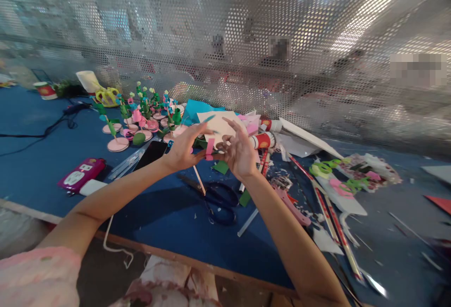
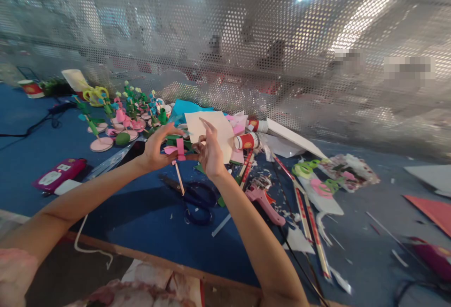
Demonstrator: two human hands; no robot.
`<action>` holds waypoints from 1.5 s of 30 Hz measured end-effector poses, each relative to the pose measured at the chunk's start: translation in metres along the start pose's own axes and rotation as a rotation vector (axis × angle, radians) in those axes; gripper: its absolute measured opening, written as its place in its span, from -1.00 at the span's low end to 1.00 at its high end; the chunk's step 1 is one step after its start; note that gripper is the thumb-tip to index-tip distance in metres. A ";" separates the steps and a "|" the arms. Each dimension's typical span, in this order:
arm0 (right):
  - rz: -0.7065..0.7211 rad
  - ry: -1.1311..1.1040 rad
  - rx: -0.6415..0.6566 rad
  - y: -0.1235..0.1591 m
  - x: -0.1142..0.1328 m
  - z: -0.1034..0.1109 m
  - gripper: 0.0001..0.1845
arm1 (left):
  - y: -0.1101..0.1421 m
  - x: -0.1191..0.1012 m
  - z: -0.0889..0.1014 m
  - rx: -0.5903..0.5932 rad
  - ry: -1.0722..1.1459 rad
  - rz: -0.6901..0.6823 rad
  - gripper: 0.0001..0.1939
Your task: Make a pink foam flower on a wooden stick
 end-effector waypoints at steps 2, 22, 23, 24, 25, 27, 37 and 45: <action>0.025 -0.035 -0.033 -0.002 0.004 0.004 -0.51 | -0.001 -0.002 -0.007 0.080 0.066 0.057 -0.56; 0.464 0.361 -0.022 0.010 0.013 -0.005 -0.40 | 0.013 0.015 -0.036 0.146 0.849 1.075 -0.40; 0.471 0.341 -0.029 0.010 0.013 -0.005 -0.40 | 0.012 0.014 -0.037 0.162 0.891 1.069 -0.37; 0.463 0.307 -0.037 0.009 0.013 -0.004 -0.41 | 0.011 0.014 -0.037 0.173 0.927 1.059 -0.32; 0.437 0.268 -0.041 0.008 0.013 -0.003 -0.42 | 0.009 0.014 -0.037 0.181 0.951 1.045 -0.29; 0.358 0.201 -0.036 0.005 0.010 -0.002 -0.44 | 0.005 0.015 -0.032 0.193 0.934 1.001 -0.32; 0.098 -0.112 -0.031 0.000 0.007 0.002 -0.53 | -0.014 0.007 -0.008 0.302 0.431 0.448 -0.78; -0.178 -0.250 -0.112 -0.007 -0.003 0.016 -0.51 | -0.023 -0.013 -0.005 0.318 0.416 0.101 -0.78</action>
Point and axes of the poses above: each hand's wrist, its own y-axis away from the middle knuckle, its own z-axis out of the back of the hand, x = y × z, the point moved 6 cm from there along -y, towards the middle knuckle, and after that the axes turned 6 degrees about -z, right-handed, at the moved point
